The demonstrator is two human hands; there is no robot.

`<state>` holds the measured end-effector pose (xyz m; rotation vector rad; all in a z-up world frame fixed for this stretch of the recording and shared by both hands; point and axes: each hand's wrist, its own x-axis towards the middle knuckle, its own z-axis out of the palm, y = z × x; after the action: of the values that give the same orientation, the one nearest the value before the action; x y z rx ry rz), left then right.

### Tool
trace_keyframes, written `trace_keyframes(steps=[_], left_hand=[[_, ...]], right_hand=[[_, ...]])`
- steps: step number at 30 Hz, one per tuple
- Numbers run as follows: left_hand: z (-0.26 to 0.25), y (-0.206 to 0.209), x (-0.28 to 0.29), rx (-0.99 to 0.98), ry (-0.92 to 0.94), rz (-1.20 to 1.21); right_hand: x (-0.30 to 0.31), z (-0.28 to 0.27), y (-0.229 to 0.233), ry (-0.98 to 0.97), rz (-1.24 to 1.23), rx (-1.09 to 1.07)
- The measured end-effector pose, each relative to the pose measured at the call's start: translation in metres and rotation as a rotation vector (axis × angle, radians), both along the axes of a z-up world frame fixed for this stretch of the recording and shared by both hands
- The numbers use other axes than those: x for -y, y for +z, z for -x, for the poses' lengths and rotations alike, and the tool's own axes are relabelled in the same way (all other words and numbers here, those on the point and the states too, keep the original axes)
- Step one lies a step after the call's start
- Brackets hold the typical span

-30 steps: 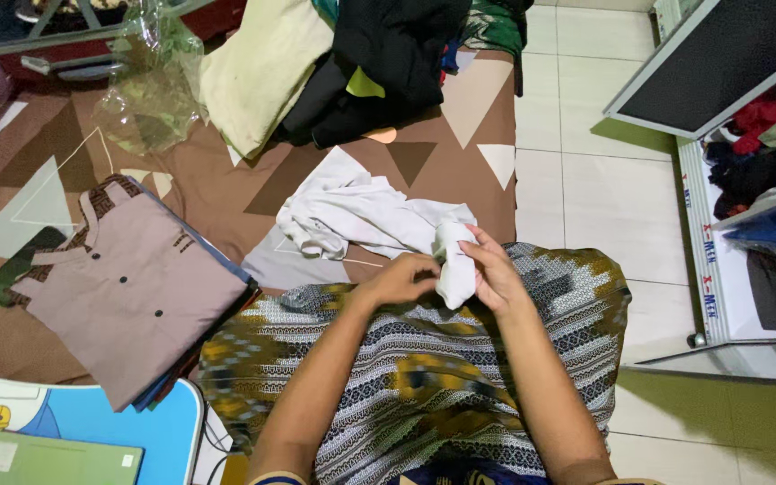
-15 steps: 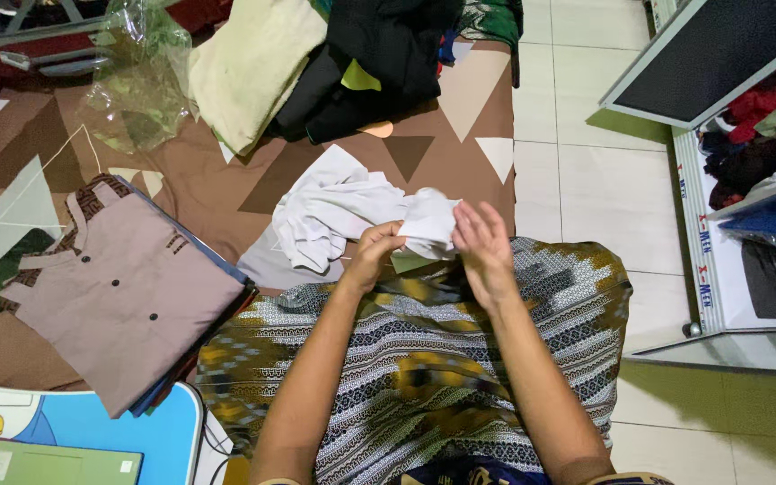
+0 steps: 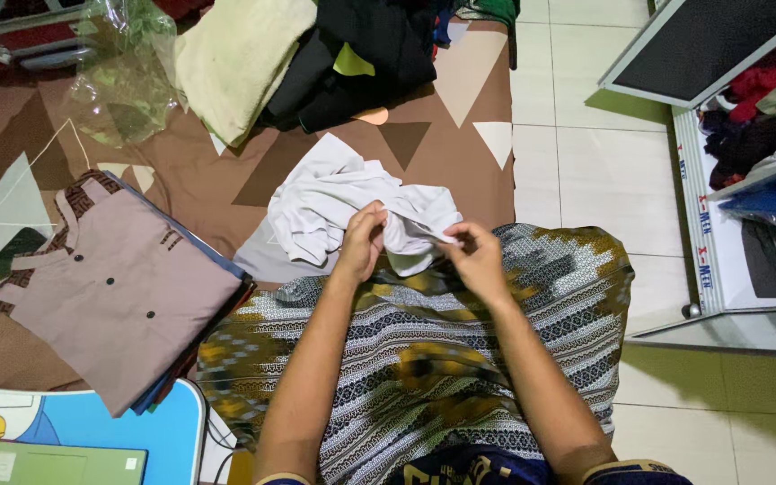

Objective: The person folds several shirts one by one on the floor. They smooth each shirt, fold the sleeves and sides, then fold the body into a compact rectangle and place it on a growing stack.

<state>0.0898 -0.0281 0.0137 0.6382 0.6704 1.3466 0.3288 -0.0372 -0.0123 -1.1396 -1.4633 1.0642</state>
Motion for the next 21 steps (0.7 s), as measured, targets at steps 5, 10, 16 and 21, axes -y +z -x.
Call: trace_keyframes(steps=[5, 10, 16, 21], left_hand=[[0.013, -0.003, -0.003, -0.155, 0.028, -0.133], [0.004, -0.001, 0.004, -0.401, -0.247, -0.186], [-0.026, 0.03, 0.027, -0.697, -0.435, -0.455], [-0.026, 0.067, 0.028, -0.883, -0.108, -0.288]], right_hand=[[-0.003, -0.023, 0.033, -0.306, 0.065, 0.029], [0.013, -0.014, 0.094, 0.045, -0.393, 0.31], [0.0, 0.012, 0.12, 0.176, -0.439, 0.521], [-0.04, -0.011, 0.122, -0.214, -0.583, 0.228]])
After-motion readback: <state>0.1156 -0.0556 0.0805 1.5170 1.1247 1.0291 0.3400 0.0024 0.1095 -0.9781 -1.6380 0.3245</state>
